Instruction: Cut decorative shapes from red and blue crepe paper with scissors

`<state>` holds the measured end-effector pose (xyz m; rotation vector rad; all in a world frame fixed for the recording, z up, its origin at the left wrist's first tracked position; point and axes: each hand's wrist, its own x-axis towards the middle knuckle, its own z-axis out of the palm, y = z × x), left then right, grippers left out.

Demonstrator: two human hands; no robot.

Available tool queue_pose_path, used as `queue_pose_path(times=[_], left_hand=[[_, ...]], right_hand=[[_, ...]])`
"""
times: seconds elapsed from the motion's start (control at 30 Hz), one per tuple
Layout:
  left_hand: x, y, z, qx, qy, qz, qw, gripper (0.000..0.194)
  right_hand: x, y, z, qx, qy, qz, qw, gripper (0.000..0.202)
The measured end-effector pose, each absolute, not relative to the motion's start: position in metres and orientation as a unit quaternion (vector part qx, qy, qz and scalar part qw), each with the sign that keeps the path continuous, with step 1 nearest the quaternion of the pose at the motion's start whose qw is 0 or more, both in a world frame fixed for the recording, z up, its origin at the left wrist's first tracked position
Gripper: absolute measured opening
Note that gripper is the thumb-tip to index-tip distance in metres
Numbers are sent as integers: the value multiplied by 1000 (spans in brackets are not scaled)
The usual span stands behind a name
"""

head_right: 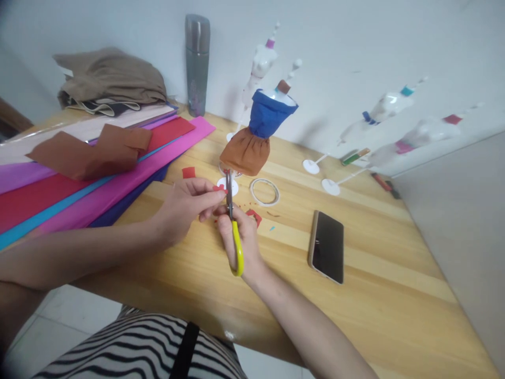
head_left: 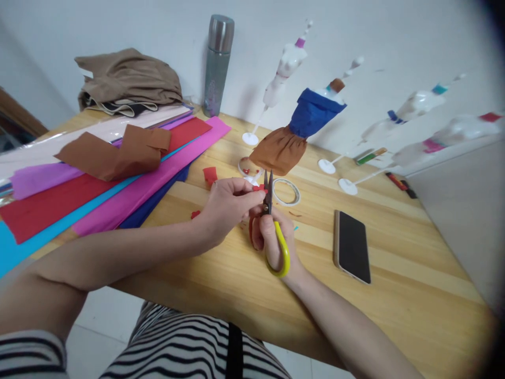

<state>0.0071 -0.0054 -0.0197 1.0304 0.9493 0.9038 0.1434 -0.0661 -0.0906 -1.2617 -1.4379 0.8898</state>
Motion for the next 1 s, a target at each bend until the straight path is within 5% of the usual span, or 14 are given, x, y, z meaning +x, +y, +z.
queue_pose_path(times=[0.37,1.0], left_hand=[[5,-4,-17,461,396,377,699,35],[5,-3,-16,550,391,278,684,28]], right_hand=[[150,-54,-74,-480,-486,389,618,22],[159,-57,-46,-490,-491,351,629,33]])
